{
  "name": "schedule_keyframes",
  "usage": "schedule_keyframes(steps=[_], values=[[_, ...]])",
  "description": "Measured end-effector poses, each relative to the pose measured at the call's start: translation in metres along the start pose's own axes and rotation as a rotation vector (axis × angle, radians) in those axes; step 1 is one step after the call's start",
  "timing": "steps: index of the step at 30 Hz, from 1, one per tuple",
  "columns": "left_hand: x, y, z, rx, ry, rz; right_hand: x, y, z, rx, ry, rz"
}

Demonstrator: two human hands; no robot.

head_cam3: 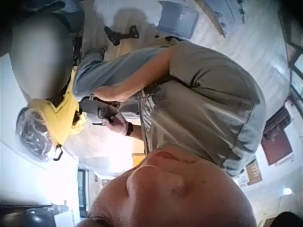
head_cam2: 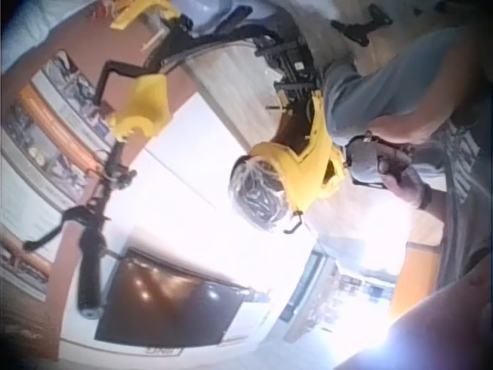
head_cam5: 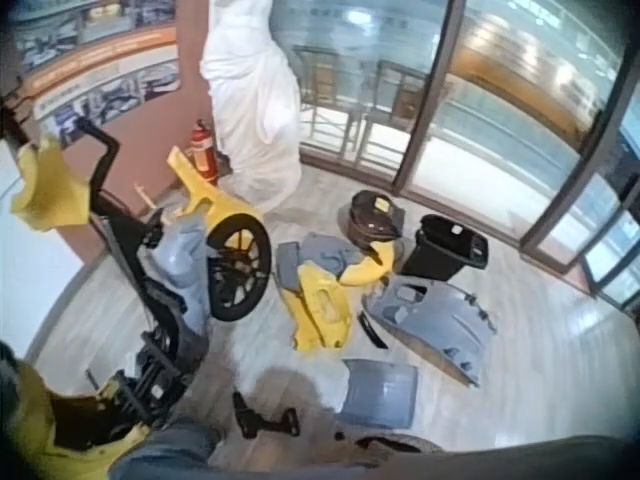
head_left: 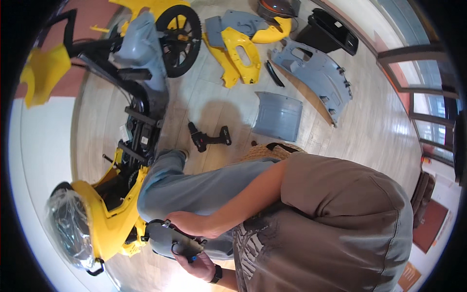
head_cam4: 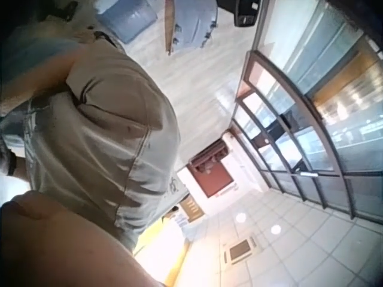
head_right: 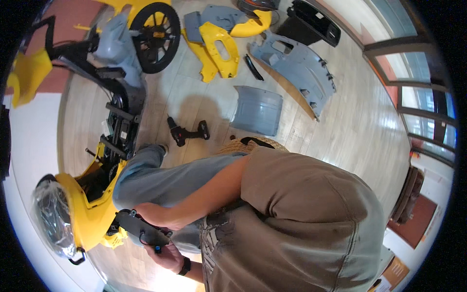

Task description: Repairing and assembling the instrument panel and headlight housing of a yellow electric scooter using a screwdriver.

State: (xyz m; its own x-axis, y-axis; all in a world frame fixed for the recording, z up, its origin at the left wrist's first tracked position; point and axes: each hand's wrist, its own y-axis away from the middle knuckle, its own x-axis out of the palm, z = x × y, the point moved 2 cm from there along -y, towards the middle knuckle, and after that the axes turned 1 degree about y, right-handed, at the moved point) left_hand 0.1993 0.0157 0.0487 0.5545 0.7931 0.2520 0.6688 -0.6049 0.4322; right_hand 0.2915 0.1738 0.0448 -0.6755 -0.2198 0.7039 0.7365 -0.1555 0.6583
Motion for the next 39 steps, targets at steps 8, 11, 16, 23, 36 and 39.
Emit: schedule_keyframes(steps=[8, 11, 16, 23, 36, 39], values=[[0.065, -0.008, 0.003, -0.197, 0.314, 0.289, -0.067, 0.010, 0.024, -0.491, 0.194, 0.082], [0.085, -0.009, 0.016, -0.218, 0.427, 0.312, -0.110, -0.002, 0.029, -0.487, 0.137, 0.111], [0.109, -0.018, 0.029, -0.264, 0.373, 0.381, -0.185, 0.039, 0.056, -1.062, 0.555, -0.373], [0.139, -0.015, 0.035, -0.294, 0.294, 0.566, -0.338, 0.053, 0.039, -0.778, 0.863, -0.930], [0.154, -0.033, 0.014, -0.183, 0.196, 0.696, -0.398, 0.023, -0.011, -0.062, 1.711, -0.648], [0.180, -0.069, 0.010, -0.137, 0.103, 0.703, -0.395, 0.009, 0.009, -0.010, 1.680, -0.675]])
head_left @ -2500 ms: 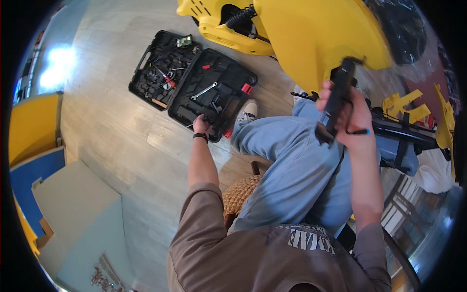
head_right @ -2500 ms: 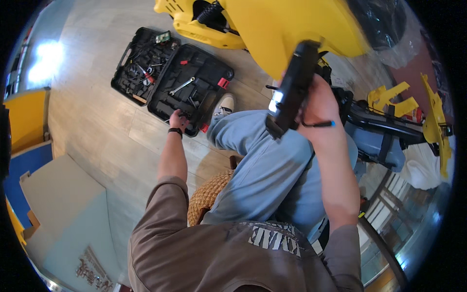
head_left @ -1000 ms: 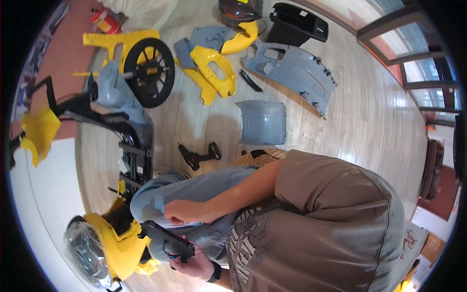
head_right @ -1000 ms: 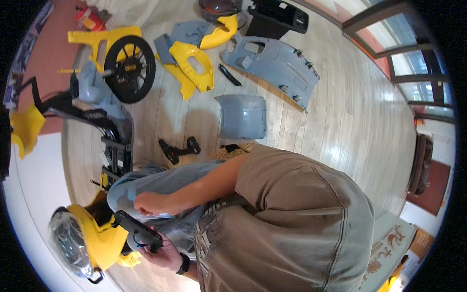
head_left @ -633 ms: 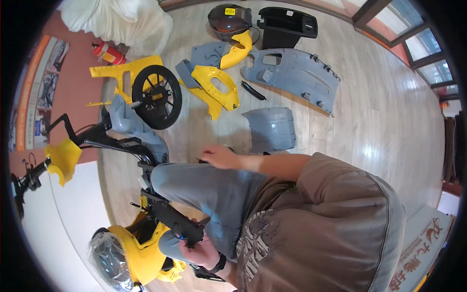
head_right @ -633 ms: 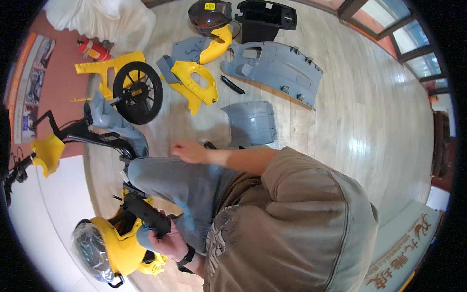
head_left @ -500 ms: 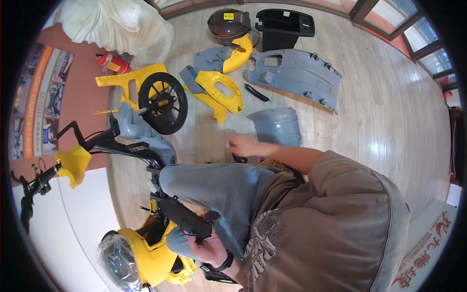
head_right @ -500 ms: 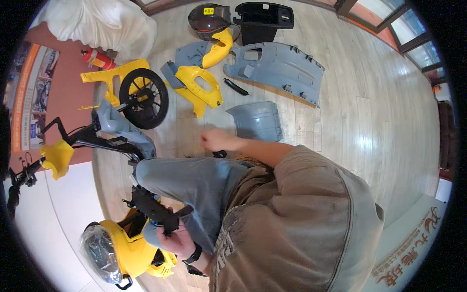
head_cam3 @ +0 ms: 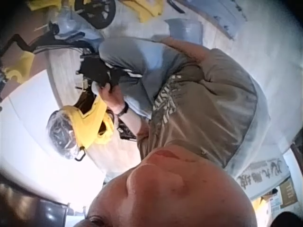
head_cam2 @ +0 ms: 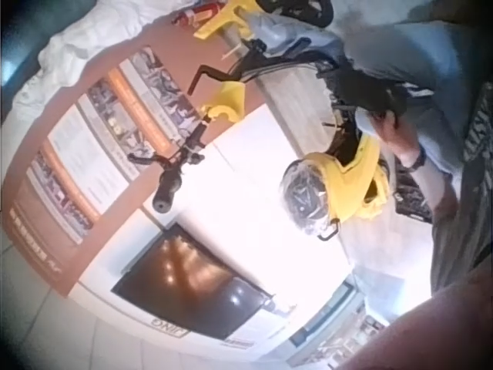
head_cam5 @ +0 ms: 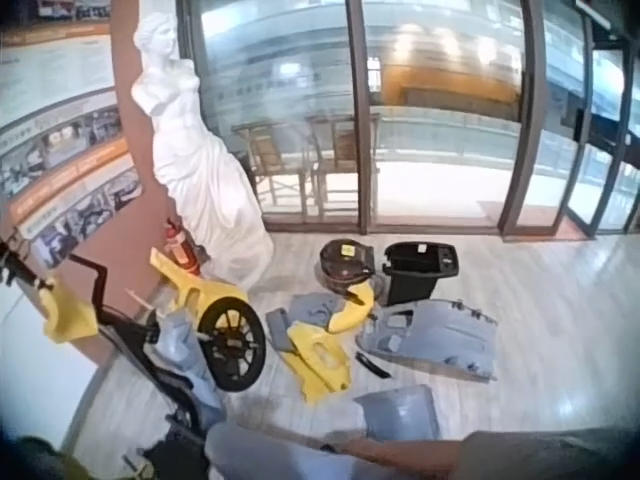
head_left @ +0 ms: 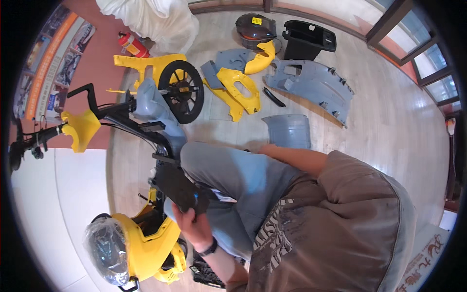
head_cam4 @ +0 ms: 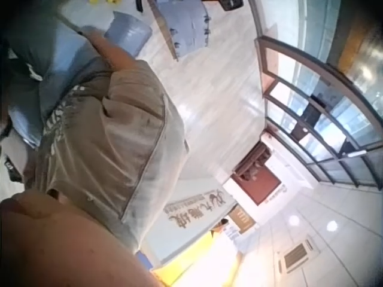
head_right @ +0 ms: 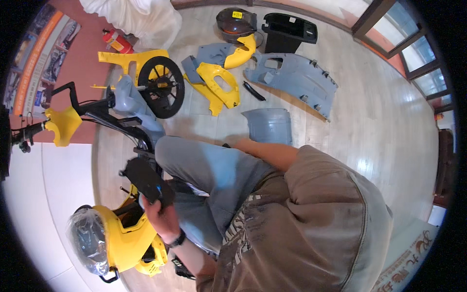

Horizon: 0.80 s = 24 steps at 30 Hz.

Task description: Repairing and assembling the instrument panel and headlight housing of a yellow electric scooter using a screwdriver.

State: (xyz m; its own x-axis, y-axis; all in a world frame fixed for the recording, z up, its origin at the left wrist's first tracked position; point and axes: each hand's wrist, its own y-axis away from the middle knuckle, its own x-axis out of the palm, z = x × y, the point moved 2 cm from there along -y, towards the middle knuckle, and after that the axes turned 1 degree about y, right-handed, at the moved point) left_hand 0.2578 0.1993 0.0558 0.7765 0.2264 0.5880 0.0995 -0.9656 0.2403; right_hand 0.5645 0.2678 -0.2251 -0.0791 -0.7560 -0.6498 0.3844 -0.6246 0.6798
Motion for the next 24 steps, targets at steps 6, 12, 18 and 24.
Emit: schedule_keyframes(steps=[6, 12, 18, 24], values=[[0.028, -0.082, 0.010, -0.125, -0.116, 0.215, 0.029, 0.026, -0.008, 0.130, -0.017, 0.033], [0.003, -0.104, 0.063, -0.148, -0.023, 0.185, 0.042, 0.030, -0.011, 0.181, -0.059, 0.034], [0.011, -0.113, 0.079, -0.113, 0.056, 0.201, 0.059, 0.014, -0.012, 0.092, -0.063, 0.048], [0.022, -0.114, 0.072, -0.108, 0.155, 0.180, 0.011, -0.054, 0.042, 0.084, -0.097, 0.050]])
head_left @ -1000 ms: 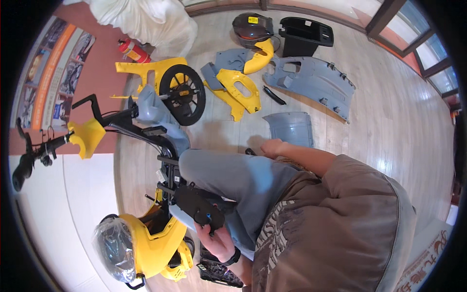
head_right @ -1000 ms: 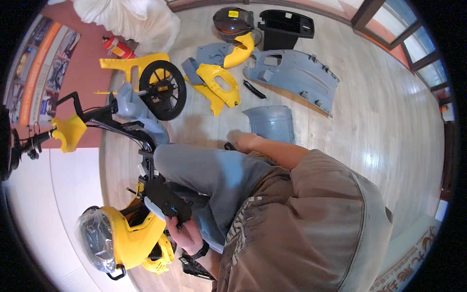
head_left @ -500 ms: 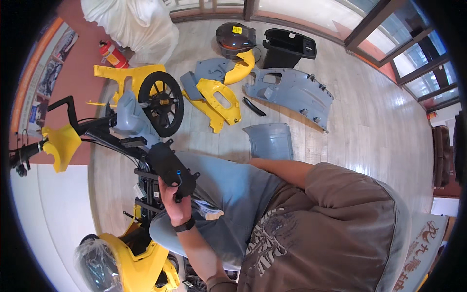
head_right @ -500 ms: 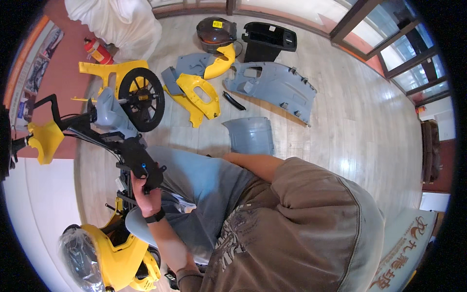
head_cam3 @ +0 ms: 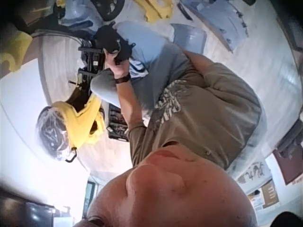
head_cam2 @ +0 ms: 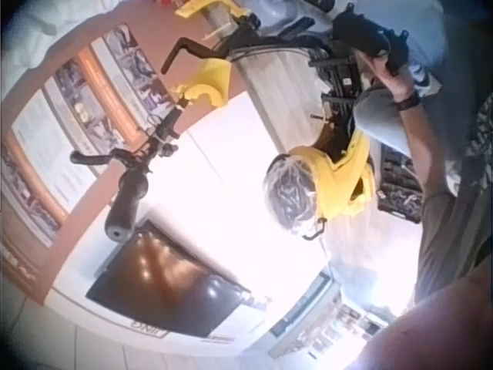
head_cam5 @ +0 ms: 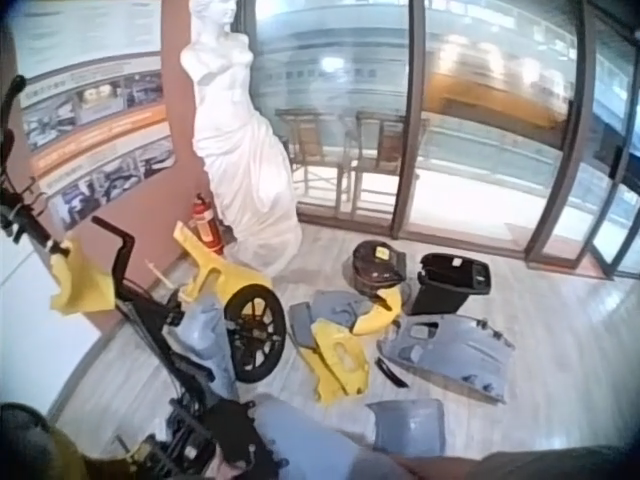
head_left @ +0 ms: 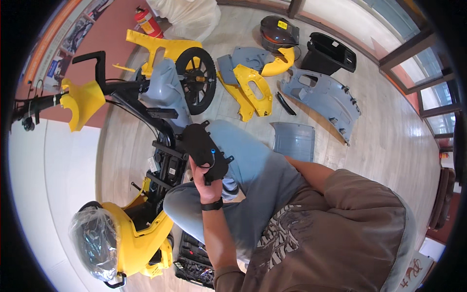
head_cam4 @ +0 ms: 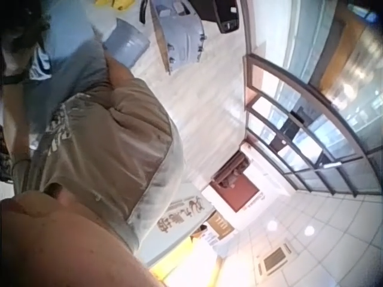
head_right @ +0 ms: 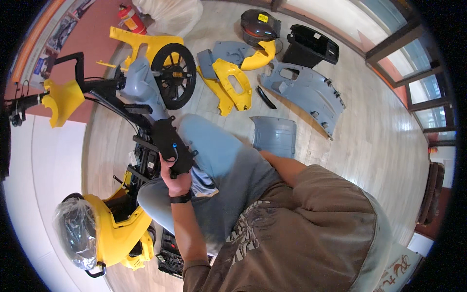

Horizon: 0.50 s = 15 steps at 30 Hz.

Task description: Repairing and assembling the instrument panel and headlight housing of a yellow electric scooter using a screwdriver.

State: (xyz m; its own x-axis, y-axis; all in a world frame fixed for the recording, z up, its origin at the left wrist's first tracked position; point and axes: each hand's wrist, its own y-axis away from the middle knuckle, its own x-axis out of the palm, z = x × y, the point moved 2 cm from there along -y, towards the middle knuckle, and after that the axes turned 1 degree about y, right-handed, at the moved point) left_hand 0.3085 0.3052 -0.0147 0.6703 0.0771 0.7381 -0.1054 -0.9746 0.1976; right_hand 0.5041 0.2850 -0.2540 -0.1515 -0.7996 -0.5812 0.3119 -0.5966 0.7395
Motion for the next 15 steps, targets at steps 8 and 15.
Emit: schedule_keyframes(steps=[8, 15], values=[[-0.007, 0.011, -0.020, -0.006, 0.062, 0.052, 0.043, 0.043, -0.079, -0.021, -0.020, 0.002], [-0.021, 0.014, -0.011, 0.033, -0.008, 0.058, 0.057, 0.038, -0.084, -0.045, -0.042, -0.075]])
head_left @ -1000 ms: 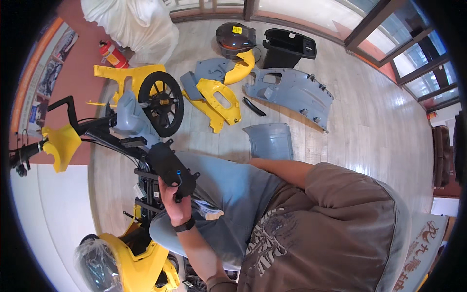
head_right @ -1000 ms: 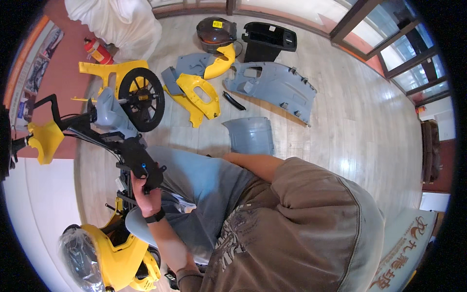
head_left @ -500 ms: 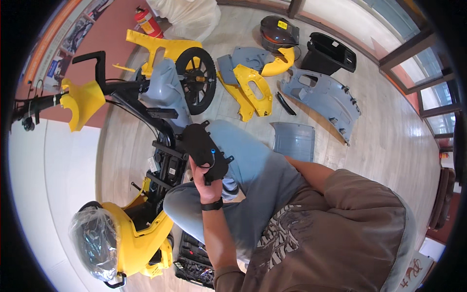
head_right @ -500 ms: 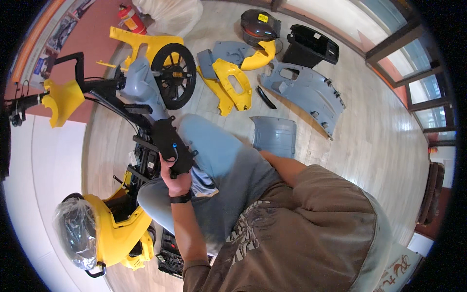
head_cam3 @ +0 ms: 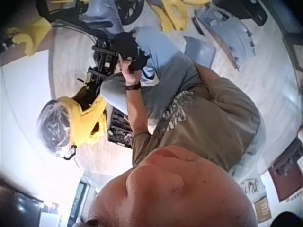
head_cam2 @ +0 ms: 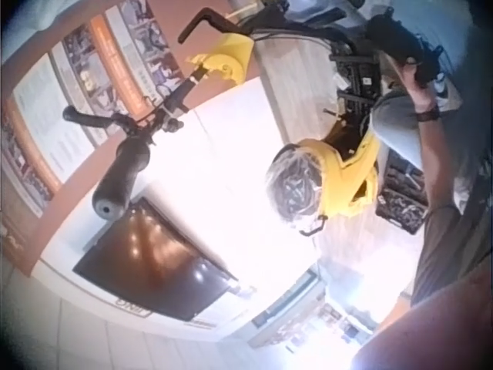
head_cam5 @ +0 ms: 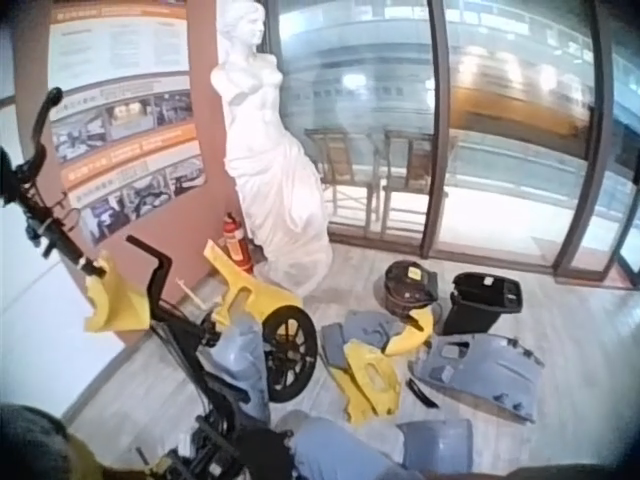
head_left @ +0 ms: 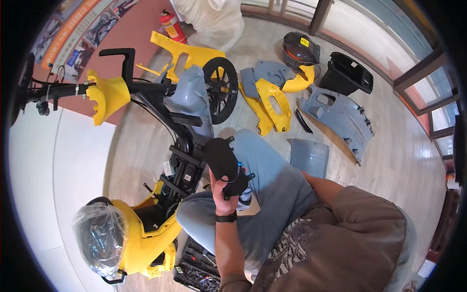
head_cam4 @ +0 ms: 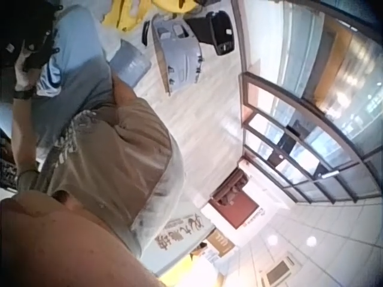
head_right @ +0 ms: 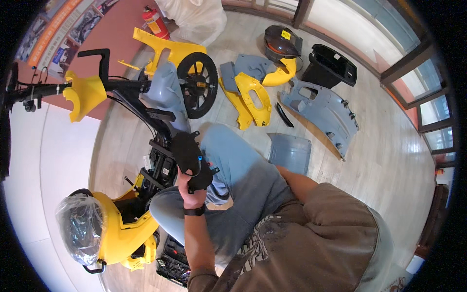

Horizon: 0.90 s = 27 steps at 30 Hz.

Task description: Repairing and assembling the instrument panel and headlight housing of a yellow electric scooter using a screwdriver.

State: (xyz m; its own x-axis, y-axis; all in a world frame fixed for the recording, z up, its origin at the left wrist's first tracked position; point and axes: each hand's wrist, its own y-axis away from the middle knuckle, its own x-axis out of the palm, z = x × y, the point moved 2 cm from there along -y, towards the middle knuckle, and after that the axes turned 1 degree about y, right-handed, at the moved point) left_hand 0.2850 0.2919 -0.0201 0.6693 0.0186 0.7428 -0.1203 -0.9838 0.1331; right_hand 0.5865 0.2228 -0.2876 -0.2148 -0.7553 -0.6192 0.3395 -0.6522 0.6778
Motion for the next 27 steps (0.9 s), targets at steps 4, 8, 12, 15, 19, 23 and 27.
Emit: schedule_keyframes(steps=[4, 8, 12, 15, 19, 23, 27], values=[[0.006, -0.001, -0.002, 0.003, -0.010, 0.020, 0.000, -0.003, -0.002, 0.013, -0.030, -0.025], [0.010, -0.001, -0.002, 0.018, 0.000, -0.052, 0.002, -0.001, -0.004, 0.052, -0.070, -0.041], [0.013, 0.001, -0.005, 0.024, -0.046, -0.034, -0.027, -0.042, 0.042, 0.104, -0.120, -0.066], [0.013, 0.000, -0.005, 0.030, -0.046, -0.020, -0.019, -0.029, 0.022, 0.114, -0.146, -0.075], [0.012, 0.001, -0.002, 0.025, -0.043, -0.021, 0.001, -0.013, 0.000, 0.126, -0.179, -0.085], [0.008, 0.000, 0.000, 0.030, -0.057, -0.032, 0.006, -0.001, -0.014, 0.168, -0.226, -0.095], [0.011, -0.002, -0.001, 0.044, -0.064, -0.047, -0.004, -0.012, -0.007, 0.225, -0.266, -0.105]])
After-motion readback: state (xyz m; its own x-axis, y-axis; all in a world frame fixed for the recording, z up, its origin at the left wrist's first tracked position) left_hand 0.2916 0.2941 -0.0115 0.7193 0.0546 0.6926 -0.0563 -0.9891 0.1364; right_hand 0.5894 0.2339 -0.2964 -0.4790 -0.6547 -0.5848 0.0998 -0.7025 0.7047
